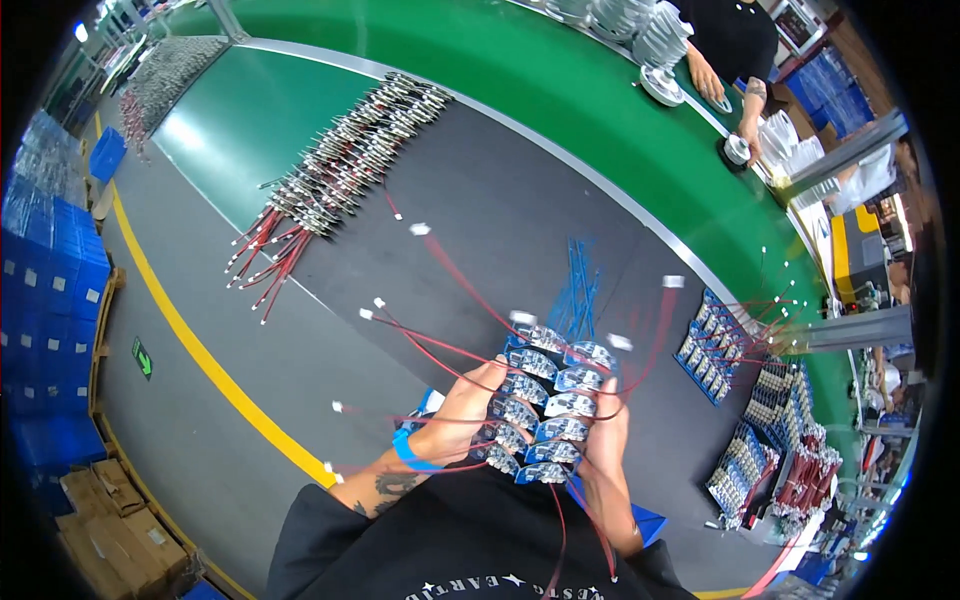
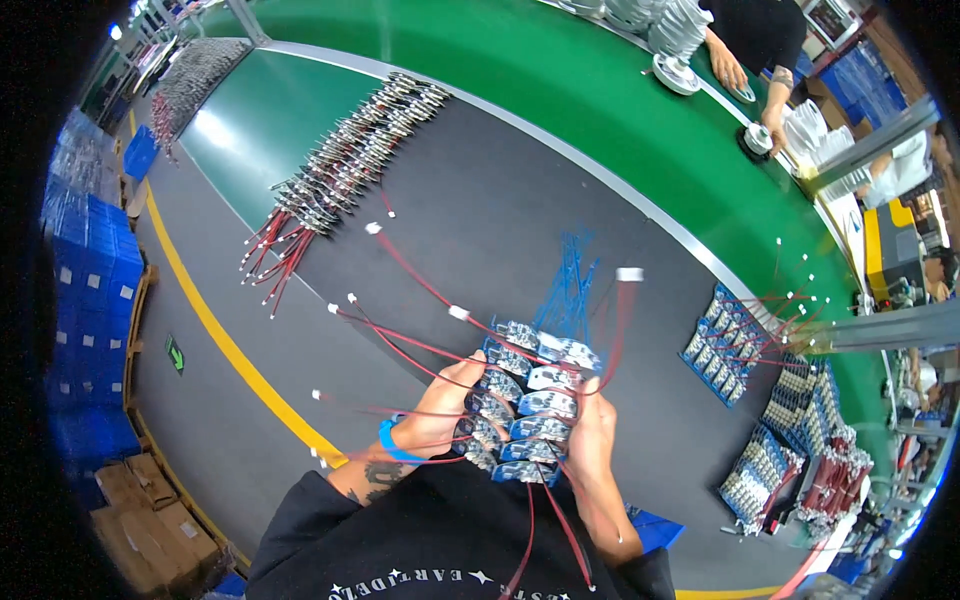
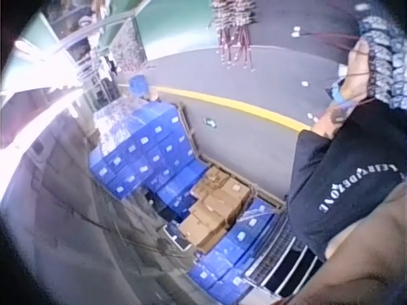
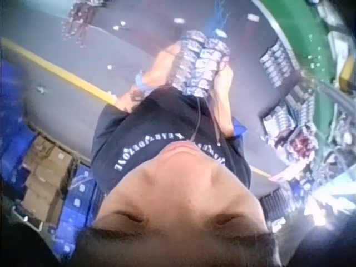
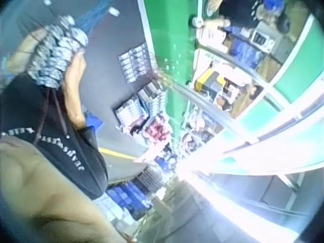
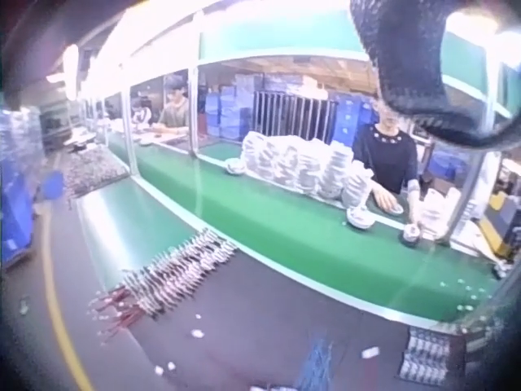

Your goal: The person organizes and assembles small electronic components, including circuit boards, wires, and blue ties, by hand on an assembly line.

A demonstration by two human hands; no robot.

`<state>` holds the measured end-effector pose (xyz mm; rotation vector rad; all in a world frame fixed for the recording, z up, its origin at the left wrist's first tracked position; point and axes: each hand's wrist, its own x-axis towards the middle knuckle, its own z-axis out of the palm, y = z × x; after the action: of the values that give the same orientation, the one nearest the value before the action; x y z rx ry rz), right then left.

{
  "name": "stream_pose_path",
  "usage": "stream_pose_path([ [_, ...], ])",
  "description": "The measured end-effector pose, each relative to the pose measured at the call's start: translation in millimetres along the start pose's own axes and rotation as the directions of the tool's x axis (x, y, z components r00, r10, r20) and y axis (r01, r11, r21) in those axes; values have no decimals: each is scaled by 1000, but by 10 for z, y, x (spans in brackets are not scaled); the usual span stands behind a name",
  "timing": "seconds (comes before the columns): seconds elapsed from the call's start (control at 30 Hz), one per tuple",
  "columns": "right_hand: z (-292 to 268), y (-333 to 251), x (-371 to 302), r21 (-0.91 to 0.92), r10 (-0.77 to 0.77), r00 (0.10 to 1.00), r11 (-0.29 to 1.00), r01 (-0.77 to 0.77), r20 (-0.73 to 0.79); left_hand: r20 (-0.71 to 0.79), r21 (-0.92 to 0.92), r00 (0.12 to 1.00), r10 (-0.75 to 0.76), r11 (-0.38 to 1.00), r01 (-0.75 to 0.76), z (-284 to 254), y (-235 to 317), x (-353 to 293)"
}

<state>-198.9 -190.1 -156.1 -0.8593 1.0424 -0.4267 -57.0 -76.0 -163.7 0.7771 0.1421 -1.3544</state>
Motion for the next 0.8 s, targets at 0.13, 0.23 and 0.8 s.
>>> stream_pose_path([
  [0.13, 72, -115, 64, -75, 26, 987, 996, -38, -156, -8, -91, 996, -85, 992, 84, 19, 26, 58],
  [0.23, -209, -287, 170, -35, -144, 989, 989, 143, -26, -14, -78, 999, 35, 996, -36, -126, 90, 77],
  [0.8, -2088, -1215, -1484, 203, -787, 616, 597, 776, -39, -8, 315, 975, 224, 925, -210, -169, 511, 47],
])
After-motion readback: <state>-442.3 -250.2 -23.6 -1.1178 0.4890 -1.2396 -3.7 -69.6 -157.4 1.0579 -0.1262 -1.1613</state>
